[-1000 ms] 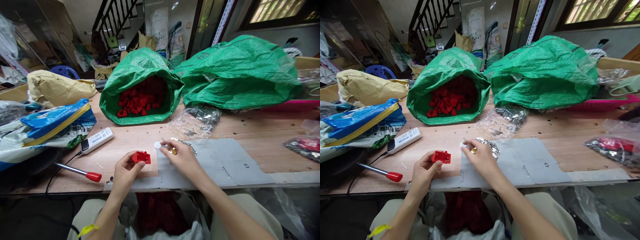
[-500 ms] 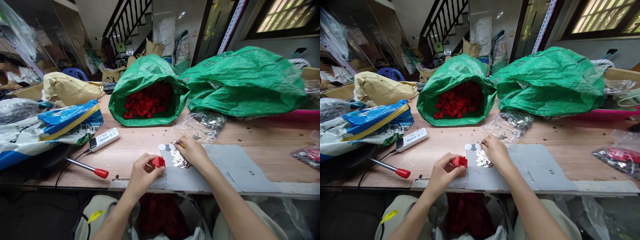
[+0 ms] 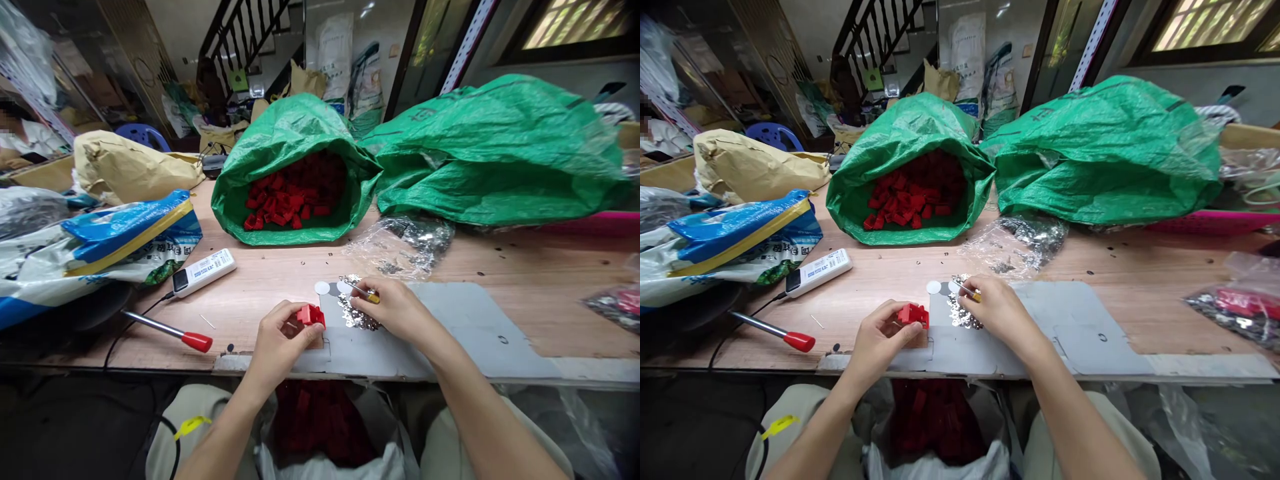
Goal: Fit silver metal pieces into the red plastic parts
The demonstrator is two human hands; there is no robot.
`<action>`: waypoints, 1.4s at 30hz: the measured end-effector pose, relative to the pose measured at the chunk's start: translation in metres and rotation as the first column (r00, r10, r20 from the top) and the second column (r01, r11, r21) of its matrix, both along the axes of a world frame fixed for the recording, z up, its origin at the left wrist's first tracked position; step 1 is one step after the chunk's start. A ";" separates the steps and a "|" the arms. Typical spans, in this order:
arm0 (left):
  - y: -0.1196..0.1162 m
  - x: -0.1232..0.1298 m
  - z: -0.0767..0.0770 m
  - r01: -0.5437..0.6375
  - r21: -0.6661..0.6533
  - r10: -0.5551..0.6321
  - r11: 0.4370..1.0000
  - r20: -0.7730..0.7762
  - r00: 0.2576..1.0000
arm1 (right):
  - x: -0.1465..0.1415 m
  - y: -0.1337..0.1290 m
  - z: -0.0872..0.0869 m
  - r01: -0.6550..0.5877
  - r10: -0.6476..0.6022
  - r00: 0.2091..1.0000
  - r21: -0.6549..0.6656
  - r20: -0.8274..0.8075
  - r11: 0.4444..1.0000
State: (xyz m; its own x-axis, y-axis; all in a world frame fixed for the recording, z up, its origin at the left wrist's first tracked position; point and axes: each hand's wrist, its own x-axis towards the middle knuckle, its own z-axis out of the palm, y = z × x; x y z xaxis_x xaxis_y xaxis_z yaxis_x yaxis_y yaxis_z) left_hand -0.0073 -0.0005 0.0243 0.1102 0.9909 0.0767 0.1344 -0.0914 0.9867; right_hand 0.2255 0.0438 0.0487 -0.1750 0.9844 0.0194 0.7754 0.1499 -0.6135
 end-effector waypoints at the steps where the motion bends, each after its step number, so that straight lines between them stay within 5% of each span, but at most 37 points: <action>1: 0.000 0.000 0.000 0.003 -0.003 -0.003 1.000 -0.006 1.000 | -0.001 -0.002 -0.001 -0.021 0.021 1.000 0.001 0.024 1.000; 5: 0.000 0.000 0.000 0.019 -0.019 -0.020 1.000 -0.019 1.000 | -0.005 -0.005 -0.004 -0.060 0.059 0.992 0.004 0.111 0.998; 11: 0.001 -0.001 -0.001 0.012 -0.022 -0.013 1.000 -0.039 0.999 | 0.000 -0.001 -0.004 0.056 -0.063 0.988 0.057 0.137 0.997; 19: 0.002 -0.002 -0.003 -0.034 0.024 0.034 0.999 -0.012 0.999 | -0.020 -0.008 -0.013 -0.076 0.062 0.993 0.142 0.102 0.987; 42: -0.002 0.002 0.000 0.034 -0.049 -0.030 0.998 0.081 0.996 | -0.016 -0.007 -0.011 -0.113 0.089 0.981 0.134 0.171 0.985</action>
